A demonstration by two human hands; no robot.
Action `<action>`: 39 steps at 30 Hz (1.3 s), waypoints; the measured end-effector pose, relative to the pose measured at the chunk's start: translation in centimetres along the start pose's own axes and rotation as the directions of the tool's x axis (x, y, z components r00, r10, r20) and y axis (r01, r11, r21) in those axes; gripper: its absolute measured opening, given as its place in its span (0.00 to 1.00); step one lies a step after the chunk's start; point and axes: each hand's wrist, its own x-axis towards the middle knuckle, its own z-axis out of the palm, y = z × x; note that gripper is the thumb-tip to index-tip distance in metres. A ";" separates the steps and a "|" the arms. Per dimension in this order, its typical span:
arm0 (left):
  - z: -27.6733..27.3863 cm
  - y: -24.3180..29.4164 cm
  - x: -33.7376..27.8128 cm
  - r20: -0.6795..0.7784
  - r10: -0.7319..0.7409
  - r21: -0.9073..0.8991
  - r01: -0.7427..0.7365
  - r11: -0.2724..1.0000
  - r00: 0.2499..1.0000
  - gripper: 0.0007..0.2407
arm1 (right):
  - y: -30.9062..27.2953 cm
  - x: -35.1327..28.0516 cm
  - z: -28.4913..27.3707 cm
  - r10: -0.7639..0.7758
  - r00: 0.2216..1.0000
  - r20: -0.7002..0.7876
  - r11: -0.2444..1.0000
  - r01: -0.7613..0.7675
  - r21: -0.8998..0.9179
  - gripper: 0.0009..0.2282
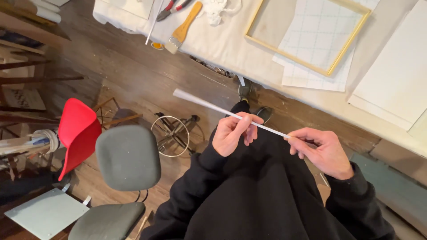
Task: Cleaning a glass pane and cutting a plastic spacer for a picture frame.
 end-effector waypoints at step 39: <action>-10.7 -2.3 10.0 -0.204 -0.068 -0.062 0.056 0.997 0.977 0.18 | 2.3 3.0 -4.1 -0.475 0.806 -0.353 0.739 0.147 -0.658 0.11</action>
